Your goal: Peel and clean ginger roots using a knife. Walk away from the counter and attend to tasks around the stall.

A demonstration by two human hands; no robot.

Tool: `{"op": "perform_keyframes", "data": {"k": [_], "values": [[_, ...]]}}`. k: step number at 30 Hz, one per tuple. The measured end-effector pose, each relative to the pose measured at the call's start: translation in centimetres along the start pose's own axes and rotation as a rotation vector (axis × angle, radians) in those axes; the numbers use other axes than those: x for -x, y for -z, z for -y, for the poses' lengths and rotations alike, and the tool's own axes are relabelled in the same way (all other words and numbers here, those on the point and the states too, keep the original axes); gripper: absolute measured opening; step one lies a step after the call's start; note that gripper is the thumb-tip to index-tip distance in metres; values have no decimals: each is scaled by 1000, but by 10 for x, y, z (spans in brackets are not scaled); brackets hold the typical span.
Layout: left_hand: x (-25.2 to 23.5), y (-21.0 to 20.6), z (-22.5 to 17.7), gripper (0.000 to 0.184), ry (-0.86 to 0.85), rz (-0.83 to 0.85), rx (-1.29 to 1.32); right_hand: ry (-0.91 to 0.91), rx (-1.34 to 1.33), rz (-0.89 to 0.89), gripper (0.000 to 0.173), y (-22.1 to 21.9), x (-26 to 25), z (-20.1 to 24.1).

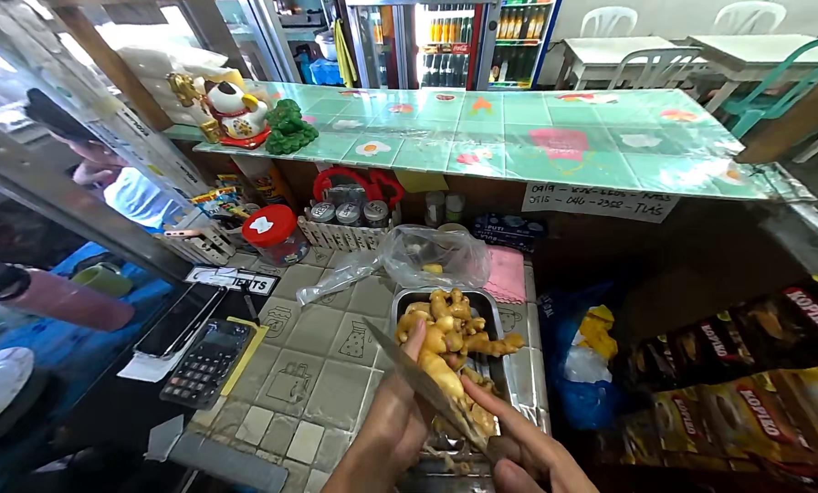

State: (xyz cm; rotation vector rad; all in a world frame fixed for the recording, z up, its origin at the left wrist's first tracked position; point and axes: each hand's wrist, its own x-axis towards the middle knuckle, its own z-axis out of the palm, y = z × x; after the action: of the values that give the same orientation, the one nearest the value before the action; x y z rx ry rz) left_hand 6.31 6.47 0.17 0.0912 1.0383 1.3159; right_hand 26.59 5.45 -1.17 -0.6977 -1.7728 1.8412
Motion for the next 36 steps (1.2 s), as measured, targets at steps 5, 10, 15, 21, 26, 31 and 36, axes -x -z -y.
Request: {"op": "perform_keyframes", "data": {"k": [5,10,15,21,26,31,36], "values": [[1,-4,-8,52,-31,56,53,24,-215,23,67,3,1,-6],[-3,5,-16,55,-41,79,47,-28,-324,-124,53,6,6,-23],[-6,17,-18,46,-16,39,17,-139,-312,-152,46,7,10,-26],[-14,23,-2,42,46,86,149,8,233,-76,79,3,6,-12],[-11,10,2,47,160,-86,-73,187,603,-168,90,-4,2,-5],[-18,20,23,43,26,-7,-110,223,690,-245,93,-3,-3,1],[-3,12,25,39,-59,-23,-153,253,693,-280,90,3,-4,5]]}}
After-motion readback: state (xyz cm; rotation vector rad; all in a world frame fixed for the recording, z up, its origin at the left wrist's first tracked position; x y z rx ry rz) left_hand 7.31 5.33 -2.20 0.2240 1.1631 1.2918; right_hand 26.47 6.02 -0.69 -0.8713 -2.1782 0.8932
